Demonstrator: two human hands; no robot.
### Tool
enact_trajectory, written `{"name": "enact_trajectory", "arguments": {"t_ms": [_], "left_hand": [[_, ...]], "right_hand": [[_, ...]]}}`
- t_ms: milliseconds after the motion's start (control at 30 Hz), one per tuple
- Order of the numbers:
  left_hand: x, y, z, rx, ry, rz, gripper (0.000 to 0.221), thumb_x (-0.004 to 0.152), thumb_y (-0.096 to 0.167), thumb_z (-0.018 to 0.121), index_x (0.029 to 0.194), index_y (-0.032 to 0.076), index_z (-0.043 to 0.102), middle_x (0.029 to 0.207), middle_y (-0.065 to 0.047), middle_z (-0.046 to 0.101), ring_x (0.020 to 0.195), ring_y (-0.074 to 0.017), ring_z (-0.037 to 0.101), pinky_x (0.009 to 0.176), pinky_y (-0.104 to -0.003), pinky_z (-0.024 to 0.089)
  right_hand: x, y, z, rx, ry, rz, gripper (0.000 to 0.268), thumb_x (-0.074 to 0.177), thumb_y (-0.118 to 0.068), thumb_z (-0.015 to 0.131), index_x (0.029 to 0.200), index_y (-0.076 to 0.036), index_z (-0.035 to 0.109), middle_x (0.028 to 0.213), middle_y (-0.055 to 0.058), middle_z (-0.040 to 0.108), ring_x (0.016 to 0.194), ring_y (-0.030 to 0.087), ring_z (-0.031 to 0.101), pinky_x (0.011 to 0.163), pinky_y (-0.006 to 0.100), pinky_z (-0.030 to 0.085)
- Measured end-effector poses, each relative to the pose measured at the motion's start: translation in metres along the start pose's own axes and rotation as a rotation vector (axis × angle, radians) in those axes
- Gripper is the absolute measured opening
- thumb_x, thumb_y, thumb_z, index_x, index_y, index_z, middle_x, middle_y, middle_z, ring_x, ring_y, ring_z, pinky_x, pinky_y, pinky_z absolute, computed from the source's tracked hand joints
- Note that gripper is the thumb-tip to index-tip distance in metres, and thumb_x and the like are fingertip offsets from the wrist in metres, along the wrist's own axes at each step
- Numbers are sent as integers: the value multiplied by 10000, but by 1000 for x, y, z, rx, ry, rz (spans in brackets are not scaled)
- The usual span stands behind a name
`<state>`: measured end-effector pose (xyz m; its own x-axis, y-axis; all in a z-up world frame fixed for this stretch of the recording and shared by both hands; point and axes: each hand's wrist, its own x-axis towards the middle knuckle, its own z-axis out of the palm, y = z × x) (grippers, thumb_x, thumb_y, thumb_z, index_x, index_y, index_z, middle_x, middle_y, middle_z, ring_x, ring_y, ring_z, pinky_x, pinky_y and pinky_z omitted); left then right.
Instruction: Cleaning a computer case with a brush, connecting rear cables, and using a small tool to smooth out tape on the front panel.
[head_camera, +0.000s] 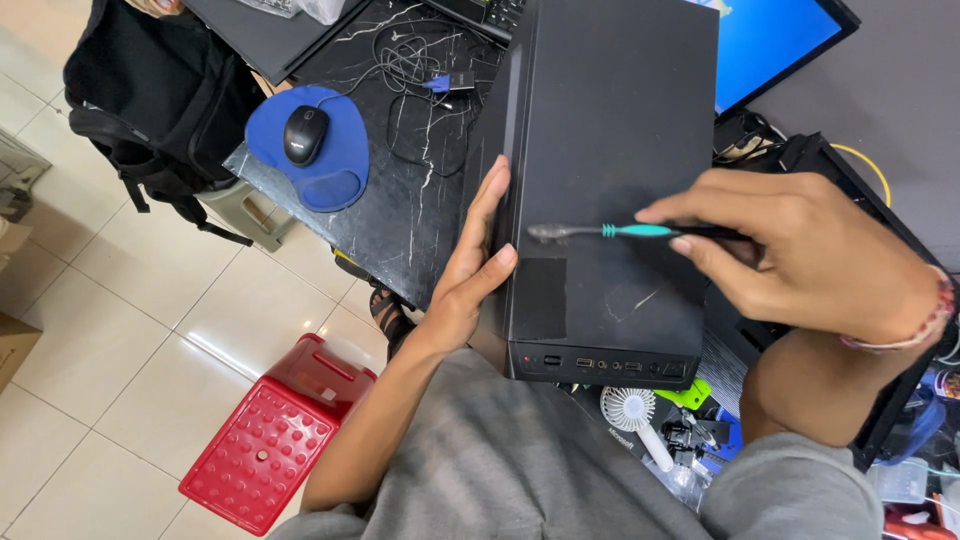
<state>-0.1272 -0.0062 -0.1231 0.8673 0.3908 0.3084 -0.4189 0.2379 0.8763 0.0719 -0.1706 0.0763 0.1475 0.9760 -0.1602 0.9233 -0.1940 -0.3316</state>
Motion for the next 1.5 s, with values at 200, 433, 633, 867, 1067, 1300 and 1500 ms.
{"name": "enact_trajectory", "arguments": {"t_ms": [200, 433, 633, 867, 1067, 1300, 1500], "left_hand": [[-2, -6, -3, -16, -35, -10, 691, 1189, 334, 476, 1741, 128, 115, 1860, -91, -36, 1752, -243, -66, 1453, -482, -34], [2, 2, -5, -52, -73, -62, 754, 1163, 371, 470, 1730, 87, 63, 1846, -100, -107, 1734, -234, -111, 1437, -469, -27], [2, -1, -8, -12, -88, -25, 763, 1164, 385, 486, 1734, 87, 74, 1851, -126, -85, 1744, -261, -102, 1448, -496, -32], [2, 1, -8, -109, -80, -35, 766, 1149, 315, 520, 1734, 93, 78, 1855, -102, -70, 1748, -242, -77, 1456, -475, 9], [-1, -7, -10, -135, -87, -13, 721, 1158, 260, 525, 1738, 128, 117, 1863, -108, -70, 1757, -250, -64, 1463, -482, 32], [-4, -7, -10, -199, -81, -31, 739, 1143, 287, 532, 1734, 116, 124, 1859, -107, -93, 1750, -236, -72, 1453, -466, 20], [-5, -12, -11, -109, -107, 11, 730, 1143, 235, 558, 1746, 164, 151, 1870, -95, -97, 1761, -237, -101, 1466, -494, 15]], "right_hand": [[36, -10, 51, 183, 12, 45, 180, 1025, -332, 689, 1059, -161, 642, 864, -9, 662, 689, 173, 606, 618, 337, 493], [65, -17, 74, 182, 22, 168, 396, 919, -390, 855, 926, -171, 525, 689, -46, 586, 590, 153, 554, 598, 353, 417], [79, -15, 71, 122, -93, 269, 508, 850, -531, 904, 821, -182, 536, 564, -28, 577, 731, 105, 798, 659, 327, 460], [83, -15, 66, 116, -169, 257, 496, 889, -464, 881, 807, -160, 499, 647, -46, 633, 588, 217, 604, 648, 381, 449], [81, -12, 67, 123, -153, 227, 460, 893, -444, 874, 824, -158, 520, 634, -33, 632, 550, 240, 570, 625, 387, 439], [79, -4, 65, 162, -154, 187, 506, 916, -418, 857, 772, -153, 452, 607, -44, 518, 500, 199, 450, 584, 366, 409], [80, -10, 64, 118, -170, 218, 539, 854, -476, 893, 798, -149, 468, 641, -56, 585, 531, 202, 497, 598, 373, 420]]}}
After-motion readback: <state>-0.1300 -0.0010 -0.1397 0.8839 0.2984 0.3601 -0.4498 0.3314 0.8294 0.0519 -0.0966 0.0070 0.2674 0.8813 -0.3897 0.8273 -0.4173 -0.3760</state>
